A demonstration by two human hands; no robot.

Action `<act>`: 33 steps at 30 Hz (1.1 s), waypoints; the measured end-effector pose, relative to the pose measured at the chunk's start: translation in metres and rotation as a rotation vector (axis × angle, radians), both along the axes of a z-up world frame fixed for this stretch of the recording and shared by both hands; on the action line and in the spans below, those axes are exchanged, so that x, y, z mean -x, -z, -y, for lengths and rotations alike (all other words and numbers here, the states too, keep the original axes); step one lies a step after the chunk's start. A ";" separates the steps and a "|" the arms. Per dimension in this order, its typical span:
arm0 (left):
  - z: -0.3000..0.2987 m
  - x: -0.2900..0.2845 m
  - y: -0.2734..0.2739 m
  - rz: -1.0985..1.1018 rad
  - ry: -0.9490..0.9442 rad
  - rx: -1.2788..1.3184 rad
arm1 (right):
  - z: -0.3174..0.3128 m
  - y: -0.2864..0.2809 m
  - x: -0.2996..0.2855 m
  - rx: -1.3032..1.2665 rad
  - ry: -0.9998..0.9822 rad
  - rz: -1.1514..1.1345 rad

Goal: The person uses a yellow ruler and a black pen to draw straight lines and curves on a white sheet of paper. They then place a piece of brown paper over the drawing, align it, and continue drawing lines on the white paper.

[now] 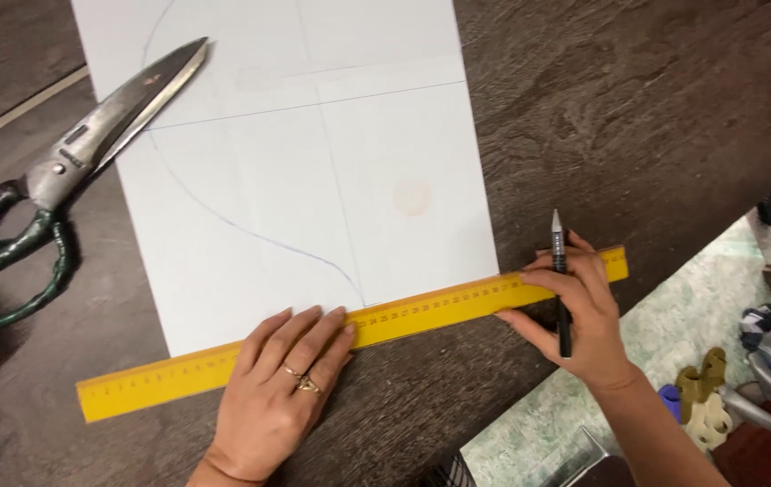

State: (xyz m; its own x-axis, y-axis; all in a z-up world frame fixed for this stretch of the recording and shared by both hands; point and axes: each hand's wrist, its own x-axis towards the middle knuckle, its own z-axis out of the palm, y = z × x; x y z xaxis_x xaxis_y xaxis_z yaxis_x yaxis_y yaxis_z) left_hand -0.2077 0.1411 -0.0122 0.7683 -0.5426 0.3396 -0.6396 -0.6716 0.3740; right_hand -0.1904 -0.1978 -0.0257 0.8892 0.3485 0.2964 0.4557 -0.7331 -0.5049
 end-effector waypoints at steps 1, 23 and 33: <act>0.000 0.000 0.000 -0.001 -0.003 -0.005 | -0.001 0.000 0.000 -0.005 -0.003 -0.001; -0.003 0.002 0.003 -0.033 0.011 -0.022 | -0.002 0.000 -0.001 -0.003 0.009 0.007; 0.001 0.001 -0.002 -0.046 -0.026 -0.008 | -0.004 -0.003 -0.003 -0.008 0.012 0.004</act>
